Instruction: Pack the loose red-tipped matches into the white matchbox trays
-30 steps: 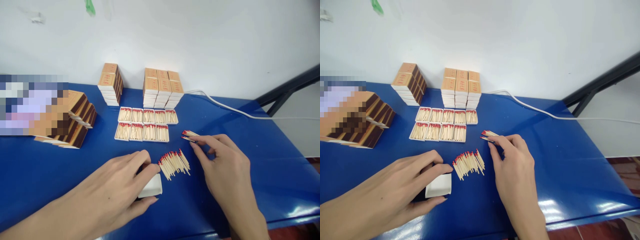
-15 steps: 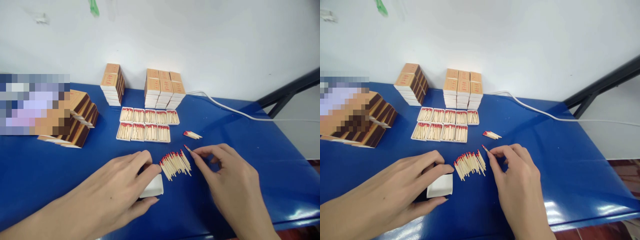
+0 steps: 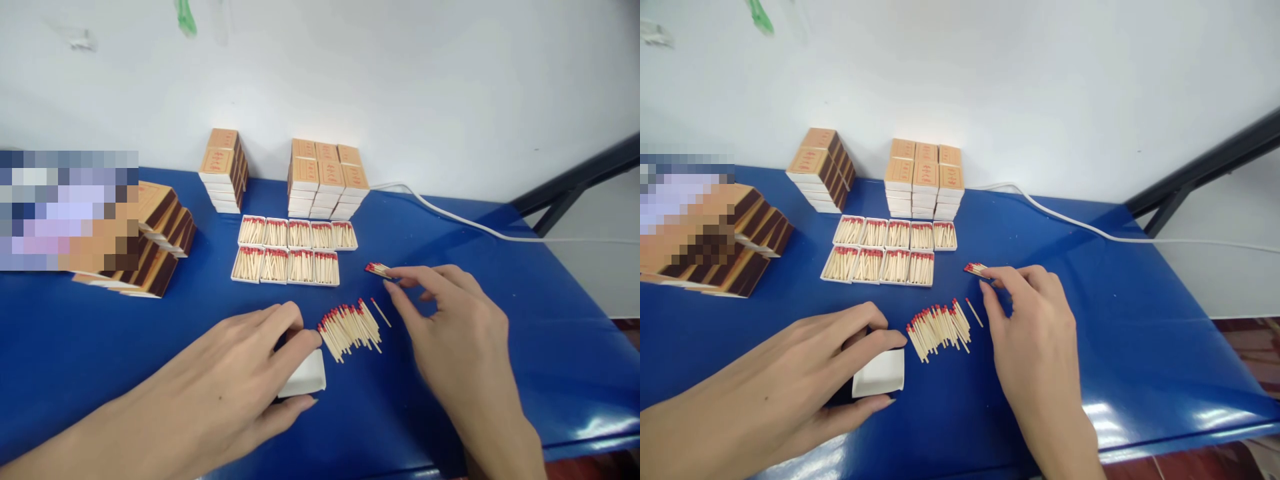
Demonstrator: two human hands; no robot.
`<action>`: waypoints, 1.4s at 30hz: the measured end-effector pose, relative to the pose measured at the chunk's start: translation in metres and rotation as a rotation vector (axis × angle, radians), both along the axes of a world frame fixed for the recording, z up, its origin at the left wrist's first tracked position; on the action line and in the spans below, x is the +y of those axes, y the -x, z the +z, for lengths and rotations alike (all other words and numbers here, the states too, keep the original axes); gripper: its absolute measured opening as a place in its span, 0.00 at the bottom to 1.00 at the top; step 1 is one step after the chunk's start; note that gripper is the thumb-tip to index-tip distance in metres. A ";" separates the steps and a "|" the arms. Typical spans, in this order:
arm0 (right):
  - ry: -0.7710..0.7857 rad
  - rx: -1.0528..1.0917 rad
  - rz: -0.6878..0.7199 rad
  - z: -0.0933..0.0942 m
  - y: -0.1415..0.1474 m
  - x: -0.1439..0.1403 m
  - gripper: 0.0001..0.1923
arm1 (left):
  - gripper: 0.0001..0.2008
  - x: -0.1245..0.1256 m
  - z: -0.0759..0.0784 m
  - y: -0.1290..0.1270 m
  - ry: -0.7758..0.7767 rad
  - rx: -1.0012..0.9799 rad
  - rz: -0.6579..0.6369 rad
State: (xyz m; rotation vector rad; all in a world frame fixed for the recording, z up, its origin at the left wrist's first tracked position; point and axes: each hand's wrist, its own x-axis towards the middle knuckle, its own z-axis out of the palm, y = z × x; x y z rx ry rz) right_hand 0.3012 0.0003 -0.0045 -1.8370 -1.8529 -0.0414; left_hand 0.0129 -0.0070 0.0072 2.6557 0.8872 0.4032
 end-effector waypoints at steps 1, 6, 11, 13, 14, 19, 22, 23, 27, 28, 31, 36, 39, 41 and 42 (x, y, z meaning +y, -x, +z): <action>0.008 -0.003 0.006 -0.002 0.000 0.001 0.12 | 0.21 0.000 0.000 0.000 -0.001 0.003 0.003; 0.001 0.003 0.004 -0.005 -0.001 0.002 0.13 | 0.21 -0.001 -0.002 0.000 -0.019 -0.008 0.003; 0.001 -0.007 0.007 -0.005 -0.001 0.003 0.15 | 0.22 -0.001 -0.004 0.001 -0.016 -0.009 0.001; 0.001 0.004 0.006 -0.006 0.000 0.002 0.14 | 0.22 -0.001 -0.004 0.001 -0.011 -0.006 0.001; 0.003 0.011 0.006 -0.006 0.000 0.002 0.13 | 0.22 -0.001 -0.003 0.001 -0.008 -0.001 0.001; 0.000 0.020 0.001 -0.007 -0.001 0.001 0.12 | 0.21 -0.002 -0.002 0.001 -0.004 -0.003 -0.001; 0.016 0.019 0.004 -0.006 -0.003 -0.002 0.13 | 0.21 -0.002 -0.003 0.001 0.002 0.000 -0.001; 0.025 0.025 0.007 -0.006 -0.003 -0.004 0.14 | 0.21 -0.001 -0.003 0.001 0.004 -0.001 -0.001; 0.063 0.073 0.004 -0.003 -0.006 -0.015 0.17 | 0.20 -0.001 -0.003 0.002 0.009 -0.002 0.002; 0.072 0.084 0.003 -0.003 -0.006 -0.018 0.17 | 0.20 -0.001 -0.003 0.002 0.008 0.000 0.003; 0.103 0.109 0.007 0.001 -0.003 -0.028 0.19 | 0.20 -0.001 -0.002 0.001 -0.001 -0.003 0.004; 0.200 0.172 0.023 0.007 0.006 -0.038 0.14 | 0.21 0.000 -0.002 0.002 0.043 -0.001 -0.015; 0.225 0.200 0.038 0.008 0.010 -0.040 0.13 | 0.20 -0.001 -0.003 0.003 0.059 -0.009 -0.017; 0.226 0.213 0.041 0.008 0.013 -0.040 0.12 | 0.20 -0.001 -0.003 0.003 0.055 -0.014 -0.017; 0.228 0.217 0.043 0.007 0.014 -0.040 0.12 | 0.20 -0.002 -0.002 0.004 0.056 -0.012 -0.019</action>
